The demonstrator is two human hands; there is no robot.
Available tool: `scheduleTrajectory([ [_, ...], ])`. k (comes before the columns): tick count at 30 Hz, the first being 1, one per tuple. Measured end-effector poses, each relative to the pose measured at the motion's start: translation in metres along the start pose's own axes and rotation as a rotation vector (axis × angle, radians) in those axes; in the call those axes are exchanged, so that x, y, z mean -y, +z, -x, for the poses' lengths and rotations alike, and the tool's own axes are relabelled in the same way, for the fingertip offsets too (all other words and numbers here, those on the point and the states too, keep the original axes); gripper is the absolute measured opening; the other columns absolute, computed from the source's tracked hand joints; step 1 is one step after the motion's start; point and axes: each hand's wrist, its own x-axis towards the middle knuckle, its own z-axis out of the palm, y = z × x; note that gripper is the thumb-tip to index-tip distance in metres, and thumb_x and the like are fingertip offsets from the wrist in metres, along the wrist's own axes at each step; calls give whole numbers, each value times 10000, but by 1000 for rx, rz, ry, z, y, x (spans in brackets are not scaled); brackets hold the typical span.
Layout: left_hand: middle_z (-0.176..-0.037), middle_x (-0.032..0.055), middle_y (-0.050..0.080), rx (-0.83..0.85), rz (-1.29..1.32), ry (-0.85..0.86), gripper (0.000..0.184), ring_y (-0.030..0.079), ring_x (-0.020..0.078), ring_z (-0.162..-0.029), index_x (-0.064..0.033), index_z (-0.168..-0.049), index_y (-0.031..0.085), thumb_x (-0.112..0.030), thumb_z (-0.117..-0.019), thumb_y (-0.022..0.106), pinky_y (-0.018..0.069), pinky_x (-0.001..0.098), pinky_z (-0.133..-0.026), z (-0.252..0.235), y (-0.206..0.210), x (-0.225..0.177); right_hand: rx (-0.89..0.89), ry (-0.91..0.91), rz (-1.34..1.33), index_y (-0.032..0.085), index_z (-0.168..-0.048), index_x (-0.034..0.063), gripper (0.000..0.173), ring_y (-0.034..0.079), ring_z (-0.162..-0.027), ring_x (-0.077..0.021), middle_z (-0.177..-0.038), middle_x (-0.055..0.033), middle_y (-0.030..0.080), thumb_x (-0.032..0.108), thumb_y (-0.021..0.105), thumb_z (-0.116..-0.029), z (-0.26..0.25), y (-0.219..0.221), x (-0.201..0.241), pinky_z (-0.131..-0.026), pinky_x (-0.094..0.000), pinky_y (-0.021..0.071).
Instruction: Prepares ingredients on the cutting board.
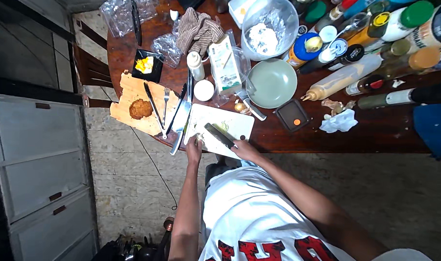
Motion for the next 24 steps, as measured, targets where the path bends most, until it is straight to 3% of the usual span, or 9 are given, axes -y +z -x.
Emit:
scheduleTrajectory([
  [1, -1200, 159, 692, 2, 4, -26, 392, 690, 289, -1058, -91, -1370, 608, -205, -997, 646, 559, 507, -957, -2, -1, -2, 3, 0, 4, 679, -1126, 18, 319, 667, -1012, -348, -1020, -198, 687, 281, 524, -1035, 0, 0, 0, -918, -569, 515],
  [4, -1082, 157, 716, 21, 38, -61, 326, 706, 288, -973, -61, -1265, 648, -205, -975, 686, 574, 523, -903, -7, -4, -5, 3, 7, 8, 678, -1121, 13, 325, 665, -1023, -353, -1030, -202, 685, 284, 521, -1038, 1, 0, 1, -926, -568, 512],
  [7, -1084, 142, 727, 124, 85, -60, 307, 702, 276, -1014, -57, -1248, 675, -207, -980, 678, 557, 516, -955, -4, 0, -9, -5, -1, -2, 671, -1099, -7, 321, 666, -1009, -366, -1015, -214, 680, 273, 524, -1040, 4, -2, 3, -917, -580, 516],
  [10, -1070, 115, 744, 183, 108, 14, 258, 719, 216, -990, -45, -1197, 706, -177, -975, 691, 576, 448, -955, 3, 13, -13, -10, -2, 3, 670, -1097, 0, 318, 667, -1010, -362, -1015, -209, 681, 273, 517, -1041, 3, -2, 3, -913, -574, 518],
  [15, -1107, 64, 719, 127, 72, 120, 162, 692, 182, -1018, -96, -1089, 753, -147, -936, 733, 573, 410, -957, 4, 21, -13, -8, -7, 54, 666, -1139, 9, 335, 659, -1094, -367, -1092, -211, 684, 276, 482, -1055, -1, 7, 1, -959, -576, 511],
  [18, -1069, 52, 725, 94, 51, 101, 140, 637, 234, -1087, -122, -1041, 777, -172, -911, 765, 503, 442, -1009, 0, 21, -12, -8, -17, 100, 648, -1217, 18, 356, 655, -1144, -369, -1151, -216, 684, 270, 444, -1071, -2, 13, 3, -995, -571, 509],
  [24, -1043, 62, 704, 107, 10, 214, 114, 661, 218, -1038, -120, -1037, 762, -147, -930, 732, 554, 422, -951, -1, 25, -5, -38, 5, 131, 642, -1256, 31, 364, 654, -1157, -374, -1170, -213, 686, 265, 430, -1074, -4, 19, 5, -995, -569, 514],
])
